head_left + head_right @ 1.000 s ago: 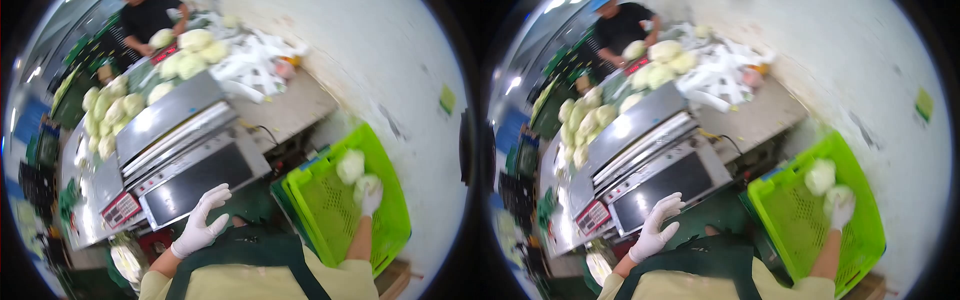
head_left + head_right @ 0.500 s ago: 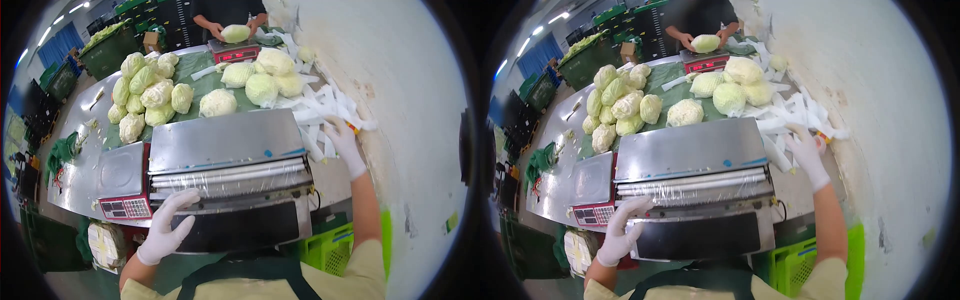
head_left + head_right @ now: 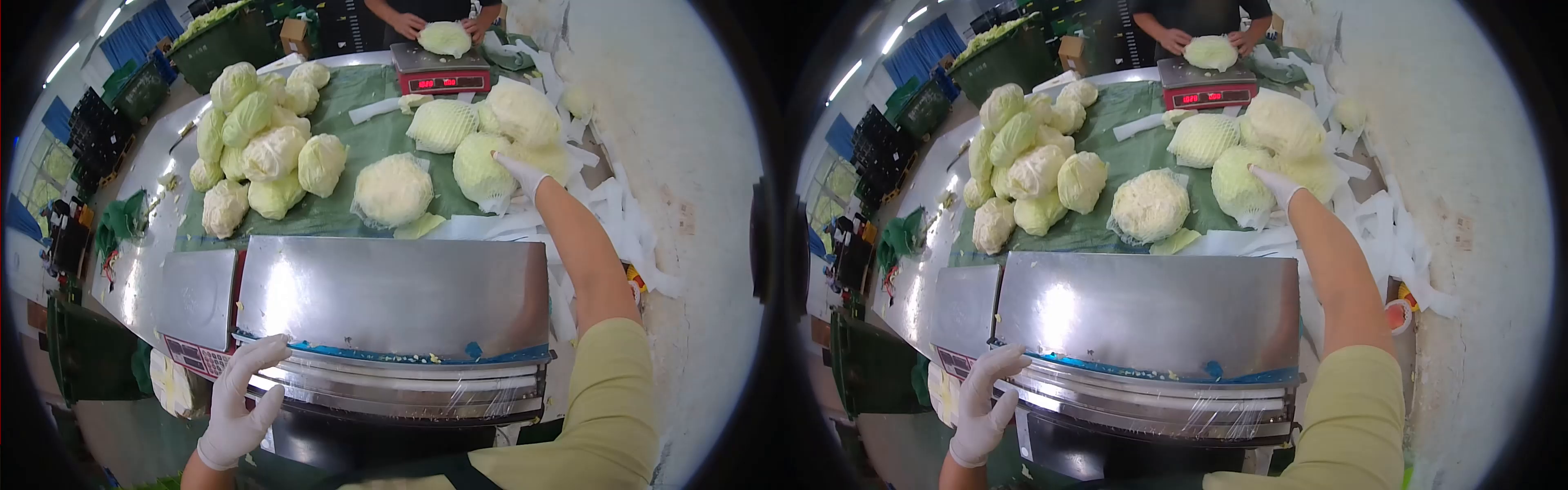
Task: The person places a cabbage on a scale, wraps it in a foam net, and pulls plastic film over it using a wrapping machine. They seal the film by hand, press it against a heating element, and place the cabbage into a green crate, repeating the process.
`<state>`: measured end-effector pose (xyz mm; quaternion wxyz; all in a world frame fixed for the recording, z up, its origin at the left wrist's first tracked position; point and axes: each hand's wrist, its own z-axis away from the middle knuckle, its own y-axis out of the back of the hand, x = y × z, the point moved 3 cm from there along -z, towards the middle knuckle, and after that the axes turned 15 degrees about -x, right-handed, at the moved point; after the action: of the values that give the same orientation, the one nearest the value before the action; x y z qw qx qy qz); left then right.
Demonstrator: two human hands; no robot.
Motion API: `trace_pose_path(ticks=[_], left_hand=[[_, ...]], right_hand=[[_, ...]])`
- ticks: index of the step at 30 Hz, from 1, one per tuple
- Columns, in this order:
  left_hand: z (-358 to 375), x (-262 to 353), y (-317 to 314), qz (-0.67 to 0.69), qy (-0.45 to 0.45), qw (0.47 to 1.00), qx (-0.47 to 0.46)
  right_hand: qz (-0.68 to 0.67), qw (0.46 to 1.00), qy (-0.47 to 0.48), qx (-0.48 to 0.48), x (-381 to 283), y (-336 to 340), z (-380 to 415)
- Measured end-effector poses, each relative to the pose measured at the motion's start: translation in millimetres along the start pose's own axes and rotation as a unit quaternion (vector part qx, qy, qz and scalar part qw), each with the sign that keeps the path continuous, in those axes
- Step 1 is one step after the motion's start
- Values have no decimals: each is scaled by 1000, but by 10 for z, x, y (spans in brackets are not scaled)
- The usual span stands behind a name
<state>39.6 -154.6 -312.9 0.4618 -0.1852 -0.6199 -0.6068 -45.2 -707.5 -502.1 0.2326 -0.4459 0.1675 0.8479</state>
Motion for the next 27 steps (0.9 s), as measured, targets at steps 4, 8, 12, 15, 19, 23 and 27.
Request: trace_pose_path(ticks=[4, 8, 12, 15, 19, 23, 27], left_hand=[[-59, -67, 14, 4, -11, 1000, -4], [-73, -171, -28, 17, -17, 1000, 6], [8, -173, -17, -8, -20, 1000, -1], [66, -162, -23, 17, -18, 1000, 18], [132, -164, -25, 30, -22, 999, 34], [-25, -47, 89, 44, -44, 998, 3], [-701, -17, 85, 137, -108, 985, -16]], right_hand=[[287, 958, 14, 14, 55, 85, -483], [460, 864, 74, 190, -322, -583, 53], [430, 867, 156, 200, -319, -638, -343], [421, 875, 181, 157, -397, -581, -373], [386, 893, 189, 133, -536, -450, -348], [177, 949, 252, 60, -747, -464, 253], [-5, 970, 234, -59, -937, -1015, 1458]])
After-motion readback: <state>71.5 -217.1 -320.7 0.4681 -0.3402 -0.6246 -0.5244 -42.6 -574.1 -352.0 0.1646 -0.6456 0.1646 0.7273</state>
